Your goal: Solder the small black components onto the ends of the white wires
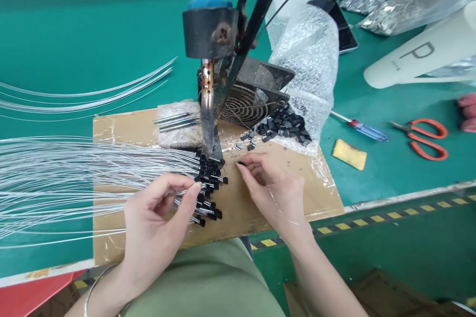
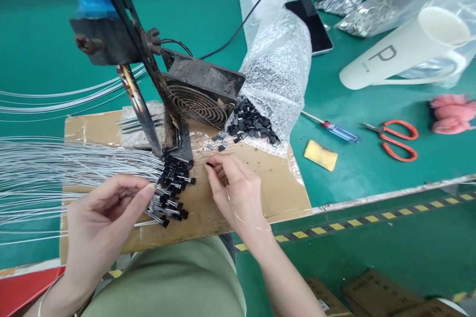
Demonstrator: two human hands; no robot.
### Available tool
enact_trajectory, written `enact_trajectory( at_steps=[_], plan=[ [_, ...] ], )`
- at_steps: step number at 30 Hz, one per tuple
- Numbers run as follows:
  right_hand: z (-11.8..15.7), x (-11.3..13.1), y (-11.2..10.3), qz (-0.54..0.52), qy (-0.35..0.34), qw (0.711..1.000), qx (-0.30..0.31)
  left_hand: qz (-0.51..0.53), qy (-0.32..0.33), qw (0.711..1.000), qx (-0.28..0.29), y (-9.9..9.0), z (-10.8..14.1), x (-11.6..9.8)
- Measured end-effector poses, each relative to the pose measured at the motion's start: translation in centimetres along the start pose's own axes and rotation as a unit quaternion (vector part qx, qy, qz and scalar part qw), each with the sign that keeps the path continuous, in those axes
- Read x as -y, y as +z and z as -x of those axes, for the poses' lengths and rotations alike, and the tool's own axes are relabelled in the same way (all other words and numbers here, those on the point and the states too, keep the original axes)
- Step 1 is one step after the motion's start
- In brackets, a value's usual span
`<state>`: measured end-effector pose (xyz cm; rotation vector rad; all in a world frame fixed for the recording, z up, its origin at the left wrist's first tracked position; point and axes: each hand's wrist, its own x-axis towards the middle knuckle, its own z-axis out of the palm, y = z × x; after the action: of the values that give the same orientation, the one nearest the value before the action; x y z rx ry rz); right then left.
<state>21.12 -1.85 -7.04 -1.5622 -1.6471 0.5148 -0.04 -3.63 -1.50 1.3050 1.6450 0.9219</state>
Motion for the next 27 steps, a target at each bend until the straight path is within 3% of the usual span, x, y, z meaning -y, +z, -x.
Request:
enact_trajectory(
  at_steps=[6,11,16,27],
  plan=[
    [0.3,2.4,-0.3,-0.183,0.114,0.976,-0.036,-0.001,-0.001,1.000,0.011,-0.2,-0.2,-0.5],
    [0.5,4.7,0.1,-0.402,0.248,0.881,-0.008,0.028,-0.007,0.999,0.031,-0.3,-0.3,-1.0],
    [0.8,5.7,1.2,-0.494,0.296,0.817,0.043,0.067,-0.010,0.996,0.050,-0.2,-0.4,-1.5],
    [1.0,6.5,1.5,-0.482,0.300,0.823,0.028,0.104,-0.017,0.992,0.069,-0.1,-0.2,-1.5]
  ],
)
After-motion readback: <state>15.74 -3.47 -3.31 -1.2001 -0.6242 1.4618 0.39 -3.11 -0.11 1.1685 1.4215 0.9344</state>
